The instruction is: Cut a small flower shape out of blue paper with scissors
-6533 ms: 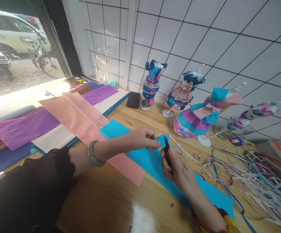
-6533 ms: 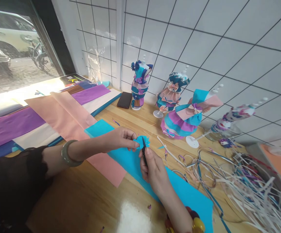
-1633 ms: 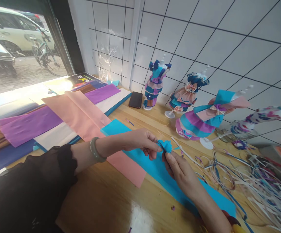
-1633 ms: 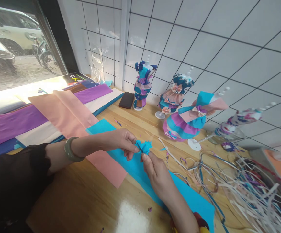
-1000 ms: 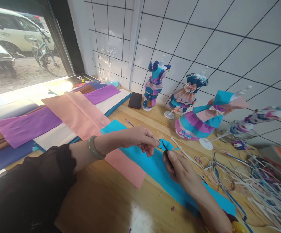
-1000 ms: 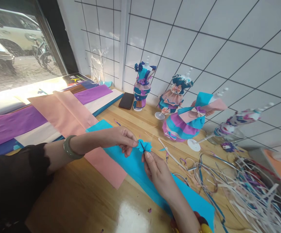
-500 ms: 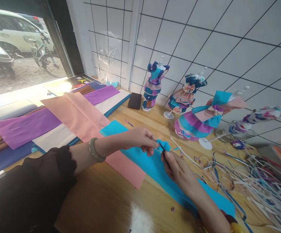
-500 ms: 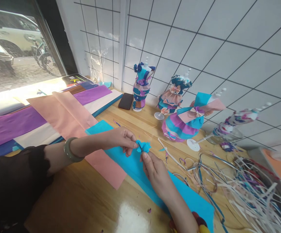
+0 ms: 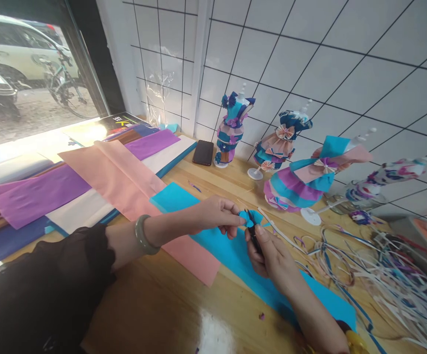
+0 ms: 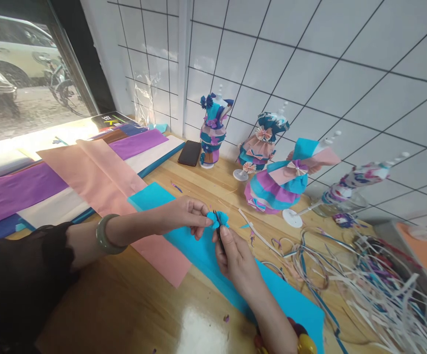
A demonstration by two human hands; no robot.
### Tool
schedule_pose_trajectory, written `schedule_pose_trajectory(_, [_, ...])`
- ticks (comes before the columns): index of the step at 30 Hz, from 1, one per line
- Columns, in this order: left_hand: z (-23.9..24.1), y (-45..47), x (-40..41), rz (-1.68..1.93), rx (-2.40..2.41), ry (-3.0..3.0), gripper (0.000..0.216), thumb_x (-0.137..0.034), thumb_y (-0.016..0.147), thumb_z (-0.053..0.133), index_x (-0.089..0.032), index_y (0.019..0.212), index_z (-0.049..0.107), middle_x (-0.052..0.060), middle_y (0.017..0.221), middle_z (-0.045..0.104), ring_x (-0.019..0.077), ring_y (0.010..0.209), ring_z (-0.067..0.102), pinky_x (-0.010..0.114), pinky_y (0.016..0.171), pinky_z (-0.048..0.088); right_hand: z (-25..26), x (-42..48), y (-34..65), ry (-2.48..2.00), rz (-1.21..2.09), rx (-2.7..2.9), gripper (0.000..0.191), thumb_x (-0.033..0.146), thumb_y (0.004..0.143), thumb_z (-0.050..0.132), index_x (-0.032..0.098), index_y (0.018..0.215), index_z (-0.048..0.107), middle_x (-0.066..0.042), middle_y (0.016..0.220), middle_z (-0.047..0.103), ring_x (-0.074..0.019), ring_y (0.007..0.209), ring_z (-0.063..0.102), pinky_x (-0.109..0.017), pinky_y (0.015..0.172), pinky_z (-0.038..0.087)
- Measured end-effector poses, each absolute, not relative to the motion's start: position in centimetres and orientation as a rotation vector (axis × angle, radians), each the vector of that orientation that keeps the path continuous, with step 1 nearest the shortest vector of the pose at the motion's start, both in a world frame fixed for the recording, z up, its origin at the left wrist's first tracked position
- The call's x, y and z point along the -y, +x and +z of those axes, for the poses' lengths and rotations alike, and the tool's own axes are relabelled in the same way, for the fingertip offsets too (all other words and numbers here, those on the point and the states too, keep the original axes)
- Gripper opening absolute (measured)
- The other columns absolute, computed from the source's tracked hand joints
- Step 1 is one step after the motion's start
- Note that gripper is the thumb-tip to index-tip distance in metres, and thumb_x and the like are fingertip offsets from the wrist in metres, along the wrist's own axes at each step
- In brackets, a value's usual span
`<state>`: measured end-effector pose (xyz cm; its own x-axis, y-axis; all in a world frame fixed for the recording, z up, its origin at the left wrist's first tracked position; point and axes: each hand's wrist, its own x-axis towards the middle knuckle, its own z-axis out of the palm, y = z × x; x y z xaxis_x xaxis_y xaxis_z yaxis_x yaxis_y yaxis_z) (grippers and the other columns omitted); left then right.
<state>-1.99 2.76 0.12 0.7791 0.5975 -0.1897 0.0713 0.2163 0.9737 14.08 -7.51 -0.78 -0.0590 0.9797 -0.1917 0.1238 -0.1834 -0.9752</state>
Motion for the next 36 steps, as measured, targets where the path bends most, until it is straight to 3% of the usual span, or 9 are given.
schedule_pose_trajectory(8, [0.1,-2.5,-3.5,0.313,-0.588,1.441,0.029,-0.044,0.074,0.069,-0.016,0.078,0.061,0.000,0.064,0.066,0.0100,0.059,0.060,0.023,0.058,0.044,-1.8,7.4,14.5,-1.378,1.367,1.247,0.044,0.062,0.091,0.039,0.021,0.079,0.047,0.010,0.048,0.029,-0.0068,0.034,0.025,-0.020,0.033,0.020])
schedule_pose_trajectory(18, [0.2,-2.3,-3.1,0.362,-0.633,1.427,0.021,-0.034,0.075,0.066,-0.015,0.067,0.059,-0.001,0.058,0.064,0.0096,0.056,0.058,0.022,0.057,0.043,-1.6,7.5,14.1,-1.393,1.376,1.258,0.043,0.061,0.092,0.039,0.021,0.080,0.048,0.010,0.047,0.028,-0.0071,0.035,0.024,-0.021,0.034,0.017])
schedule_pose_trajectory(27, [-0.1,-1.8,-1.9,0.461,-0.638,1.409,0.022,-0.034,0.076,0.066,-0.015,0.068,0.057,-0.001,0.057,0.063,0.0088,0.054,0.057,0.022,0.057,0.044,-1.6,7.7,13.8,-1.362,1.364,1.194,0.046,0.062,0.092,0.037,0.020,0.076,0.049,0.010,0.048,0.030,-0.0065,0.033,0.026,-0.020,0.033,0.024])
schedule_pose_trajectory(36, [-0.7,-1.0,-0.3,0.639,-0.644,1.316,0.023,-0.034,0.077,0.067,-0.015,0.067,0.057,-0.001,0.065,0.064,0.0078,0.060,0.056,0.021,0.058,0.044,-2.0,7.7,13.3,-1.288,1.376,1.137,0.057,0.061,0.094,0.032,0.021,0.054,0.038,0.008,0.039,0.028,-0.0065,0.032,0.025,-0.021,0.033,0.021])
